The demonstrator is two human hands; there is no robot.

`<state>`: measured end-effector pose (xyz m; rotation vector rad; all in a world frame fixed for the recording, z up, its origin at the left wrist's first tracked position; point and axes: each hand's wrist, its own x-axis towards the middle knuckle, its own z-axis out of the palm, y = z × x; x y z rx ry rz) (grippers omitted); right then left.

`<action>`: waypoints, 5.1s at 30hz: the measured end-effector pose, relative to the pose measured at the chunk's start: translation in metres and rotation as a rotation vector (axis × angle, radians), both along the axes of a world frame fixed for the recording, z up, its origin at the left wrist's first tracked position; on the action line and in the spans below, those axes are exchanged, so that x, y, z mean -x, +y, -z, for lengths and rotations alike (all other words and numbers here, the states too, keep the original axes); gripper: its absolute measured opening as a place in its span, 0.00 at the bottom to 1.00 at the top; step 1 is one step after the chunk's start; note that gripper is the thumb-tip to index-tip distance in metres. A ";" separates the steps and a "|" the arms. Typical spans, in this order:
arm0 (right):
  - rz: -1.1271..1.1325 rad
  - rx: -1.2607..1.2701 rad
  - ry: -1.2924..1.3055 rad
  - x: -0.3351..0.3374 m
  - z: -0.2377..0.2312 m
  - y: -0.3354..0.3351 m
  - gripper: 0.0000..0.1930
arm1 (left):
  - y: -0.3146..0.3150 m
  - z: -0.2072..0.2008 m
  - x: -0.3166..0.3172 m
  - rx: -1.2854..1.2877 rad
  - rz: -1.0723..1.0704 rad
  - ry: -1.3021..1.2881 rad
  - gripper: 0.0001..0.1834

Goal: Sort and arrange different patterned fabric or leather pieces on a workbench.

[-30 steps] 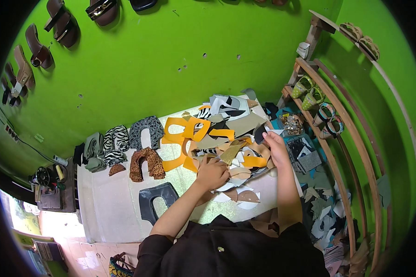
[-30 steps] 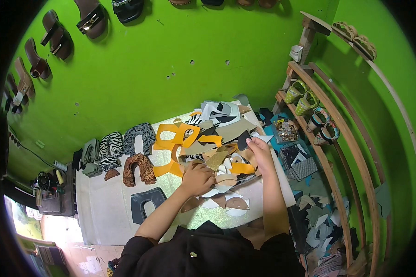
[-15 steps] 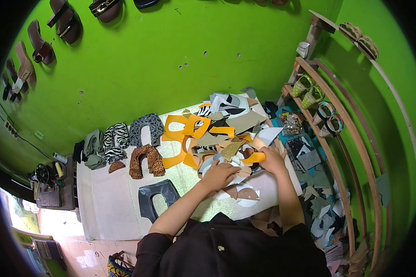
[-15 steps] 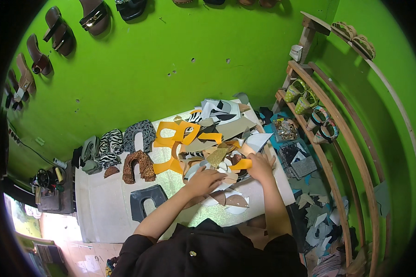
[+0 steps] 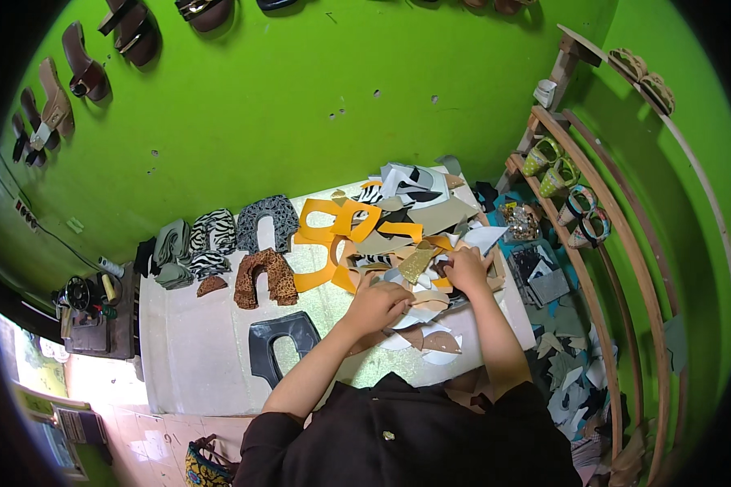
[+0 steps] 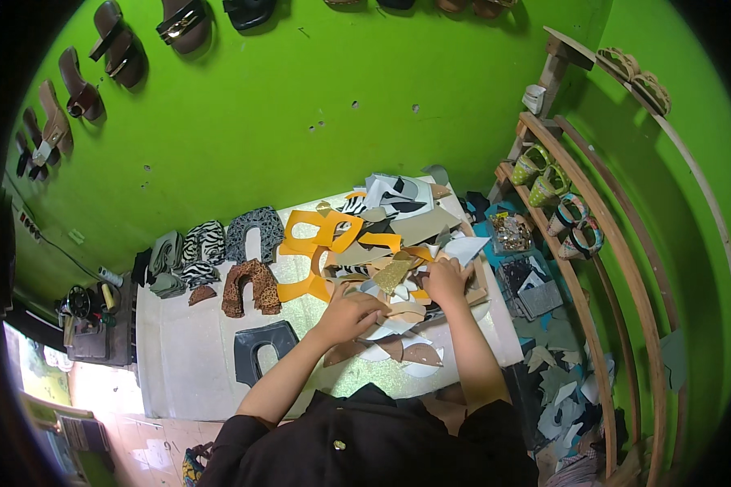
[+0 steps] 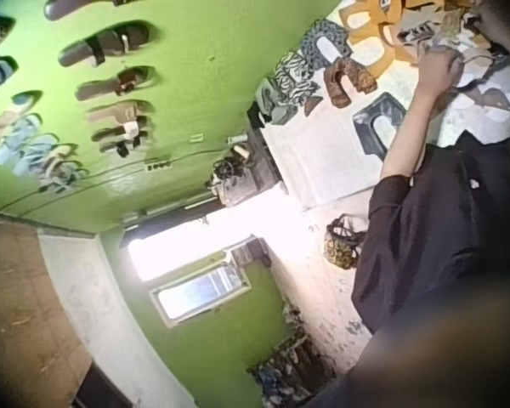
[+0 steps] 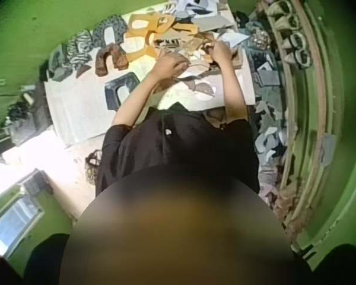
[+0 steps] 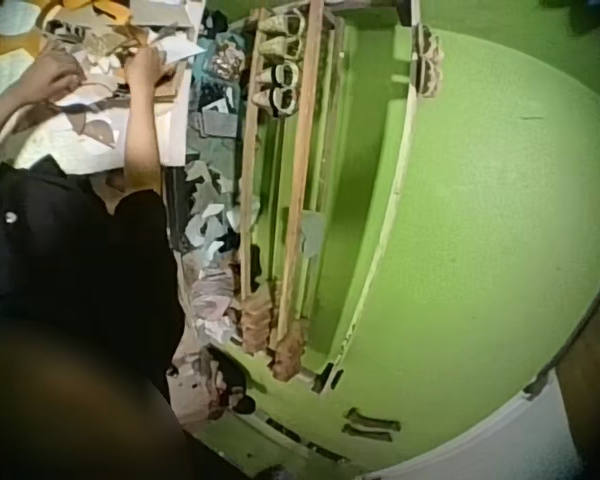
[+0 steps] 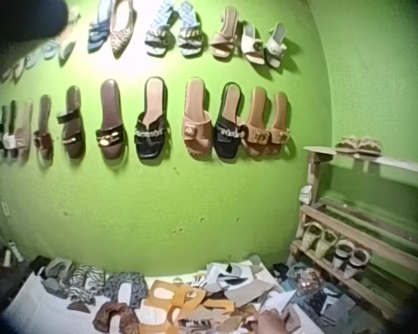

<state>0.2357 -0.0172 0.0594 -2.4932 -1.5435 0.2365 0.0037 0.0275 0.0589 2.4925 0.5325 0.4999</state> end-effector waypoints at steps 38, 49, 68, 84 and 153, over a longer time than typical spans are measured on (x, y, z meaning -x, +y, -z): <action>-0.695 -0.127 0.528 0.389 0.049 0.112 0.20 | 0.157 0.122 0.396 0.472 -1.275 -0.369 0.09; -0.514 -0.151 0.524 0.327 0.039 0.065 0.19 | 0.176 0.130 0.372 0.081 -1.446 0.095 0.20; -0.110 -0.286 -0.093 0.139 0.011 0.058 0.02 | 0.073 0.082 0.289 -0.032 -1.344 -0.433 0.20; -0.620 -0.270 0.954 0.262 -0.101 0.016 0.18 | 0.006 -0.041 0.231 0.672 -0.331 -0.531 0.22; 0.247 -0.345 -0.010 0.168 -0.044 -0.038 0.18 | -0.020 0.042 0.193 -0.074 -0.828 -0.391 0.23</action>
